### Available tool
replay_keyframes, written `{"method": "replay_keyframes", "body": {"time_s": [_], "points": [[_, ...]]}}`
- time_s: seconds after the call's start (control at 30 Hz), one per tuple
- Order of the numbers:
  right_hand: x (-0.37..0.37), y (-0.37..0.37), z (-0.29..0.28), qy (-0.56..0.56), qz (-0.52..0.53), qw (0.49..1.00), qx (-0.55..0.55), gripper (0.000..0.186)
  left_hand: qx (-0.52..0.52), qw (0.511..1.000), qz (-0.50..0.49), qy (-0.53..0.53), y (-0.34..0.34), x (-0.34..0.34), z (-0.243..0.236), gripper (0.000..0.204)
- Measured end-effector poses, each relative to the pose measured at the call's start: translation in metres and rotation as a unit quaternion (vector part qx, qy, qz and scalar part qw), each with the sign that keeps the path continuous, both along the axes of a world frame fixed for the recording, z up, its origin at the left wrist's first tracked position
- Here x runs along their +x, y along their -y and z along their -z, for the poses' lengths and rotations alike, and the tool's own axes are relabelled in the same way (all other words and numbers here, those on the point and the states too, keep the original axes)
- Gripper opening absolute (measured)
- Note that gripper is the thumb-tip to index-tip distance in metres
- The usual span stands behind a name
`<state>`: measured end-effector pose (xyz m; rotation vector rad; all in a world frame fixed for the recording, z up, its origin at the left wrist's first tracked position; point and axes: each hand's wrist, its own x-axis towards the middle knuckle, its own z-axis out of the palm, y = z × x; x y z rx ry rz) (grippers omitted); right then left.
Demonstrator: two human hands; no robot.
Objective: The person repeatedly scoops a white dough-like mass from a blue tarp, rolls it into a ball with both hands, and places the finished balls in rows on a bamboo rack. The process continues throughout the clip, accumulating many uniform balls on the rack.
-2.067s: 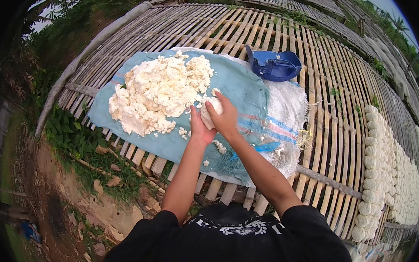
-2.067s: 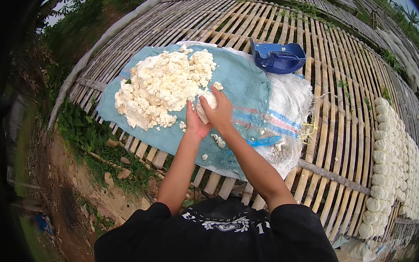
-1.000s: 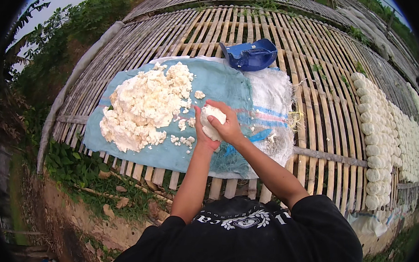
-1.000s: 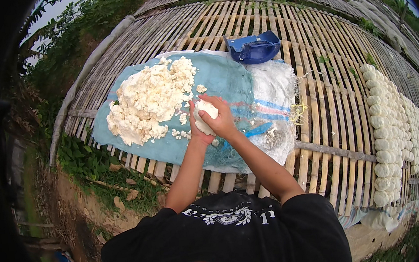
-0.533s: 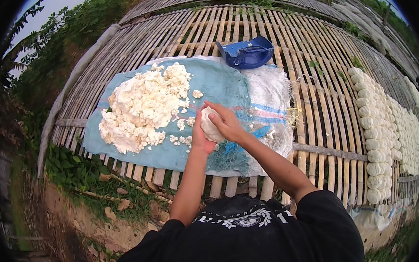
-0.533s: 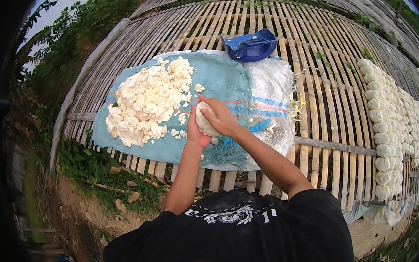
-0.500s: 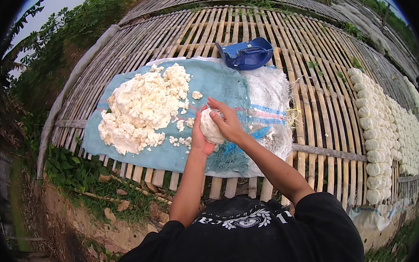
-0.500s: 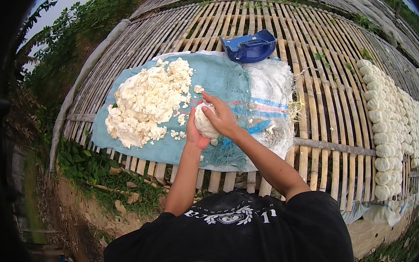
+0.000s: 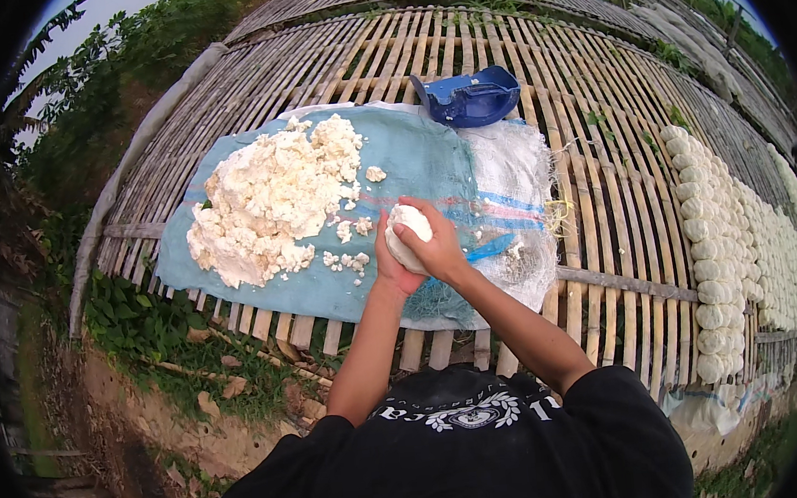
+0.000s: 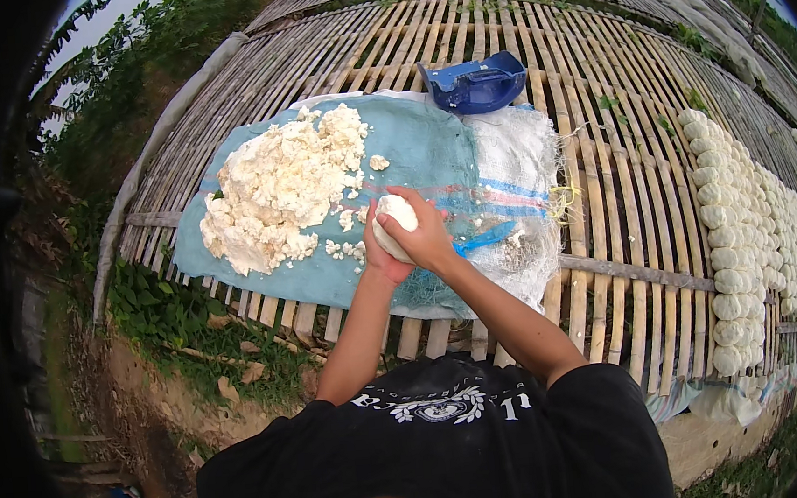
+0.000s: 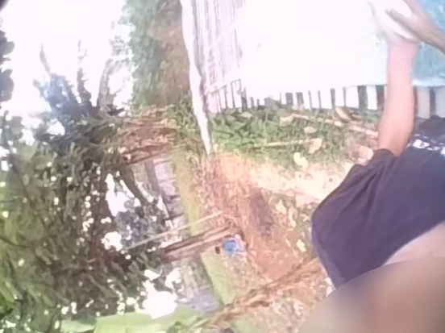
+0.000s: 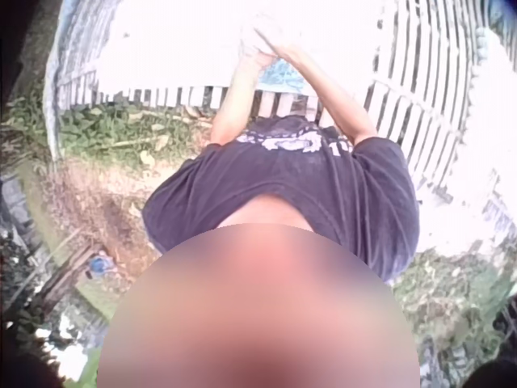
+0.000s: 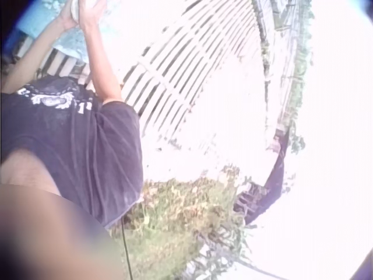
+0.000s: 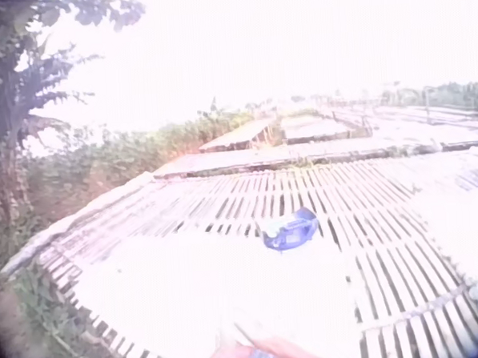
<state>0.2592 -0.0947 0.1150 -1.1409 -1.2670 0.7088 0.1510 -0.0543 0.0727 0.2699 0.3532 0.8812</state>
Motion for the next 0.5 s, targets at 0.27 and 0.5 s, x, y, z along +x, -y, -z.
{"method": "replay_keyframes", "body": {"time_s": [0.27,0.5], "points": [[0.010,0.007,-0.017,0.249,0.038,0.967,0.046,0.054,0.038,0.998,-0.049,0.009,0.020,0.017,-0.025,0.068],[0.029,0.029,-0.037,0.122,0.105,0.953,0.256,0.067,0.074,0.985,-0.034,0.155,0.026,0.045,-0.037,0.052]]}}
